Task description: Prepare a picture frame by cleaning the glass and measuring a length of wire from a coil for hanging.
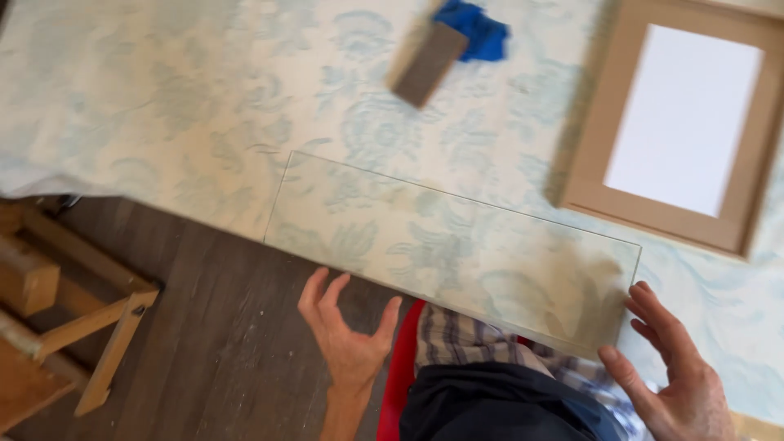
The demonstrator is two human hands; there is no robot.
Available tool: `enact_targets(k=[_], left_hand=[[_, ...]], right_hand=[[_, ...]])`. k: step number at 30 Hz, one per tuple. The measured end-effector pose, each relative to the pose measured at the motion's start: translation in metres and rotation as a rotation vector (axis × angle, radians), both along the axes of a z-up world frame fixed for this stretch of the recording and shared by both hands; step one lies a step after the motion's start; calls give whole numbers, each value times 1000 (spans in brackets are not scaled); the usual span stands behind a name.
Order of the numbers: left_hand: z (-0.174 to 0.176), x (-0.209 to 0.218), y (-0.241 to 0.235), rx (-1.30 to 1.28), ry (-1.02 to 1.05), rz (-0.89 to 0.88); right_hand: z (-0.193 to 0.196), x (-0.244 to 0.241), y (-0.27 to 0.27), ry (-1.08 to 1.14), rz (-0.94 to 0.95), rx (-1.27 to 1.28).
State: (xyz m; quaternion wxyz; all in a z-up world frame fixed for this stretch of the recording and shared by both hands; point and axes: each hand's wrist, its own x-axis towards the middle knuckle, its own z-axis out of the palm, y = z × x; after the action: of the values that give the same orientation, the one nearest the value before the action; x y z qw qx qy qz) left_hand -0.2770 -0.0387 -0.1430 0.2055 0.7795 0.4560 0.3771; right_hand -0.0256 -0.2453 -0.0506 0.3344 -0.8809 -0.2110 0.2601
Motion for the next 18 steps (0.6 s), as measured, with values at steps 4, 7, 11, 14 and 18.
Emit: enact_targets(k=[4,7,11,14,18], left_hand=[[-6,-9,35,31,-87,-23],[-1,-14,69,75,-144,70],[3,-29,119,60,-298,149],[2,-43,160,71,-359,187],[5,-60,203,87,-298,238]], right_hand=[[5,-19,49,136,145,17],[5,-37,81,285,176,101],[10,-63,131,370,382,27],[1,-79,154,336,503,160],[-2,-96,184,375,638,261]])
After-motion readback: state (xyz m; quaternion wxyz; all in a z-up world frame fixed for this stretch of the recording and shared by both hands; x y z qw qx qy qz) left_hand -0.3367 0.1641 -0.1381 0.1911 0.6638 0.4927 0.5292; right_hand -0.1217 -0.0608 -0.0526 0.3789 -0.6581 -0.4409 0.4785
